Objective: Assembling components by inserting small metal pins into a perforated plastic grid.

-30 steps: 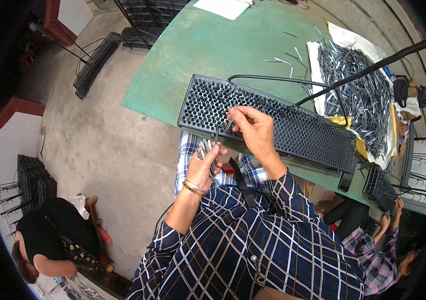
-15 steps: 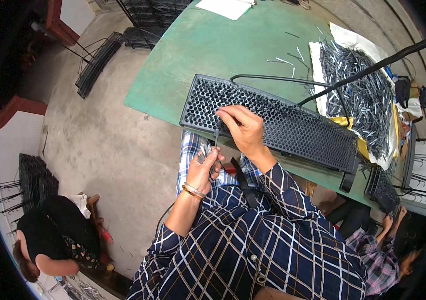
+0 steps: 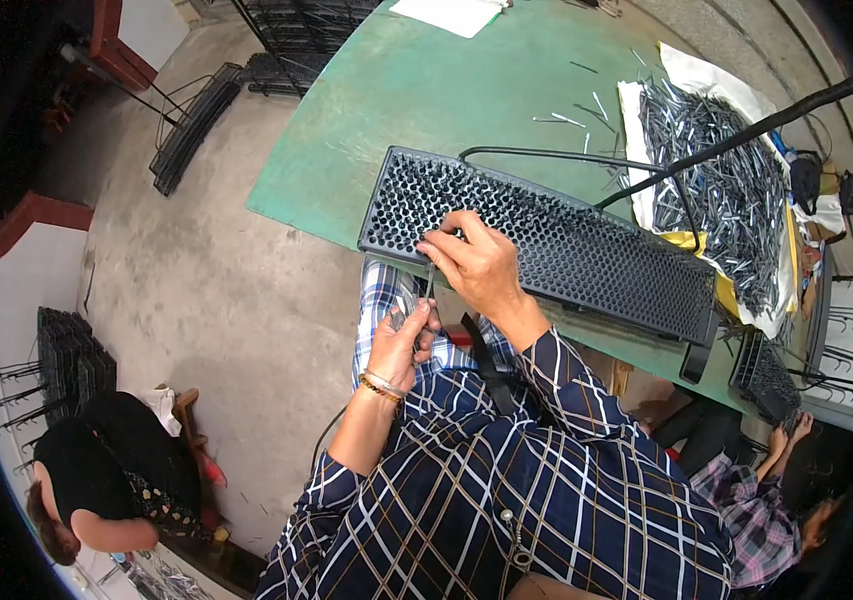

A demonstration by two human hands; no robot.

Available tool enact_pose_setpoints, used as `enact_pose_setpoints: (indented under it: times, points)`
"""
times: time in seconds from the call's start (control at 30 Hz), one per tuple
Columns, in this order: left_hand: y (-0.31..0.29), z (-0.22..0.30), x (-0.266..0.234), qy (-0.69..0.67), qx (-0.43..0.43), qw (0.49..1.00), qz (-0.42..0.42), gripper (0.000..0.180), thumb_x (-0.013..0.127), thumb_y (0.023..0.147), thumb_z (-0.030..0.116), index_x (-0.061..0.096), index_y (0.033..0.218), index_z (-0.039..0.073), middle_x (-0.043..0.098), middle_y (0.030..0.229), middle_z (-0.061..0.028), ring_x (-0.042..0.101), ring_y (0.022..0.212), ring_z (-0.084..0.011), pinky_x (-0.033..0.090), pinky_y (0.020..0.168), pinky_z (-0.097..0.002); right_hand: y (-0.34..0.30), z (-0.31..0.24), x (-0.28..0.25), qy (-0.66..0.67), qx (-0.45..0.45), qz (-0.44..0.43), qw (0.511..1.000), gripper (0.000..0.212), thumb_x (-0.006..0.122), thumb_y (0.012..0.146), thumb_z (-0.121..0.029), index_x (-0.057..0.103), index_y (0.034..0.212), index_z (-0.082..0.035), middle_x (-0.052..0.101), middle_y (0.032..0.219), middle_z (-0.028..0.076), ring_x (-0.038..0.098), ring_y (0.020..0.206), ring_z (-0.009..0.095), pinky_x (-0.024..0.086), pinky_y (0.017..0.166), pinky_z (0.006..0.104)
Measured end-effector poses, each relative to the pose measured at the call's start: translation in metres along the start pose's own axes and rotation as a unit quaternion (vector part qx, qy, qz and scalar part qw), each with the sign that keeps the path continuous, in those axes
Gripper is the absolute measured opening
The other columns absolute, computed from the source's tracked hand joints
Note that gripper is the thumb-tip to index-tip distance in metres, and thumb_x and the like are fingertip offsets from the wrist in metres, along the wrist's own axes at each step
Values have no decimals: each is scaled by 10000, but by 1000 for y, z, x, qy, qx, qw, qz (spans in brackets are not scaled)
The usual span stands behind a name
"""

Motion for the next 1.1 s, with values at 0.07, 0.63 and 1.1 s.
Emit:
enact_pose_setpoints:
  times: [0.07,0.63,1.1]
  points:
    - [0,-1,1,0,-1,1000,-8,179,622,921,217,608,1008,61,573,759,-1,436,551,-45,303,421,-173,0,-1,-3,5,2,0,1000,156,753,755,-143,705,870,-49,613,840,55,607,631,174,487,544,290]
    - [-1,-2,27,19,-46,995,-89,308,487,926,87,502,1207,-37,633,922,-132,483,644,-94,372,502,-214,7,3,-30,129,94,42,986,132,686,824,-47,688,952,-13,672,834,95,615,648,145,466,553,250]
    - [-9,6,35,19,-78,986,-147,281,475,960,157,496,1181,-15,633,1082,-174,648,953,-232,576,755,-350,-10,6,-13,-2,-19,-27,999,158,736,750,-135,688,885,-70,635,883,51,625,696,212,486,603,326]
Point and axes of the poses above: each hand's wrist, its own y-axis towards the middle knuckle, its own x-axis out of the palm, z = x × y, the point moved 2 cm from there along y, towards the middle knuckle
